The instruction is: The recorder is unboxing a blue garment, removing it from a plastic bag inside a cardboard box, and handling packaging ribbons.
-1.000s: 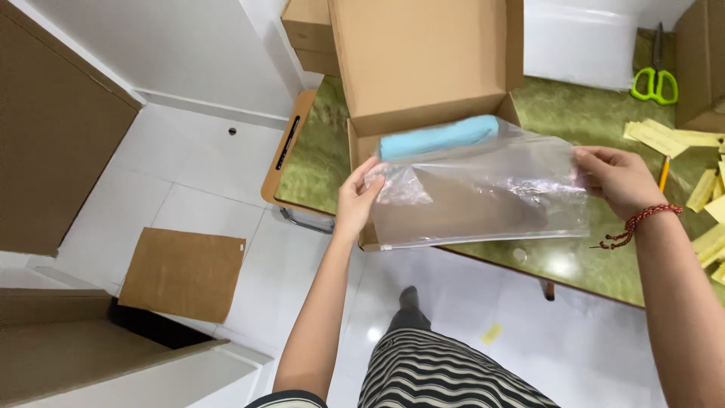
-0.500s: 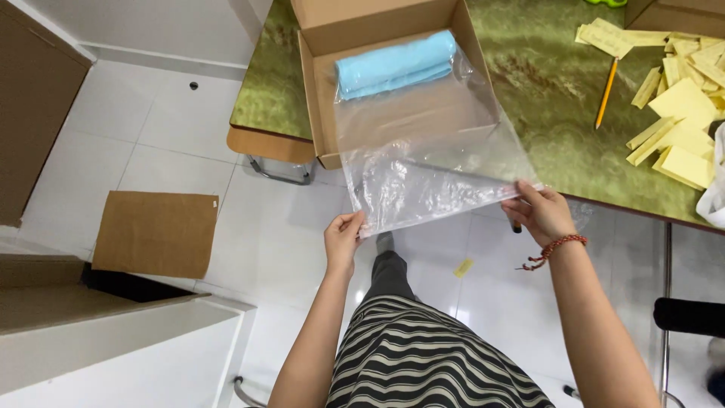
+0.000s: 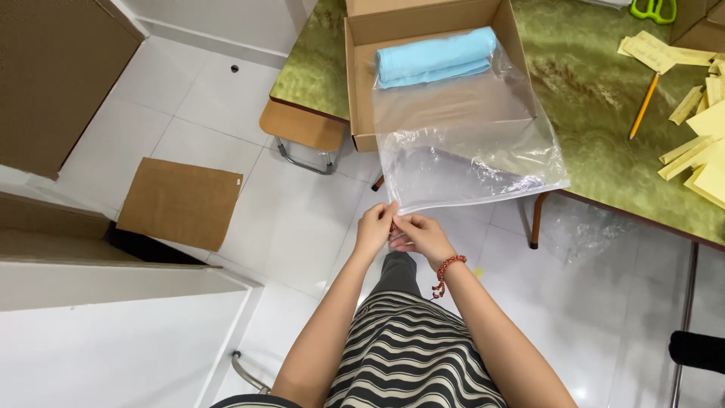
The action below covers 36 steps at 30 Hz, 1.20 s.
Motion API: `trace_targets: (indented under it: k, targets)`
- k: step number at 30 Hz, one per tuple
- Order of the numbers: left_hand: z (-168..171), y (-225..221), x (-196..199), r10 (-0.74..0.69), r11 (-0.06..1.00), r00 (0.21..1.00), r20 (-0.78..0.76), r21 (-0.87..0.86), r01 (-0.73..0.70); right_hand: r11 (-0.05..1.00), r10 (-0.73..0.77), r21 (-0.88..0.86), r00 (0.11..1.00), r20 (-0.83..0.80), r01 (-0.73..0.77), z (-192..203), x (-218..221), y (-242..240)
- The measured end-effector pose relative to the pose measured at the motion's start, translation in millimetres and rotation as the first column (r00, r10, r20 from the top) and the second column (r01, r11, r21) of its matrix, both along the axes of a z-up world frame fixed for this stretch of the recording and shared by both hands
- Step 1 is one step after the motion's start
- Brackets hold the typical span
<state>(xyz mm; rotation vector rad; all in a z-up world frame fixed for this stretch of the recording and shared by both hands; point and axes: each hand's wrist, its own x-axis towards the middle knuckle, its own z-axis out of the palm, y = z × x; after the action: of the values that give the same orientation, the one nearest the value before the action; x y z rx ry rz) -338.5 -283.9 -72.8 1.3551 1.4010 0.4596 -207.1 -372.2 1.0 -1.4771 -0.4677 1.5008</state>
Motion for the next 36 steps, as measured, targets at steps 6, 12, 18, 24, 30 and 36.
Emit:
trace_targets:
  k: [6,12,18,24,30,36]
  targets:
    - [39,-12,4,-0.045,0.998,0.999,-0.001,0.050,0.045,0.997,-0.076,0.022,0.990,0.118,0.074,-13,-12,7]
    - [51,-18,6,-0.023,0.996,0.997,0.073,0.082,0.017,0.989,-0.143,0.075,0.960,0.241,0.129,-20,-11,12]
    - [60,-14,8,0.112,0.994,0.939,0.326,-0.021,-0.111,0.963,-0.264,0.108,0.946,0.187,0.248,-4,10,10]
    - [102,1,-22,0.233,0.972,0.857,0.460,-0.085,-0.218,0.913,-0.407,0.082,0.885,0.227,0.399,-25,90,-10]
    - [107,4,-30,0.234,0.972,0.856,0.460,-0.100,-0.212,0.852,-0.515,0.119,0.778,0.361,0.509,-29,162,-41]
    - [111,3,-19,0.139,0.990,0.884,0.447,-0.057,-0.127,0.821,-0.554,0.183,0.678,0.484,0.540,-31,222,-62]
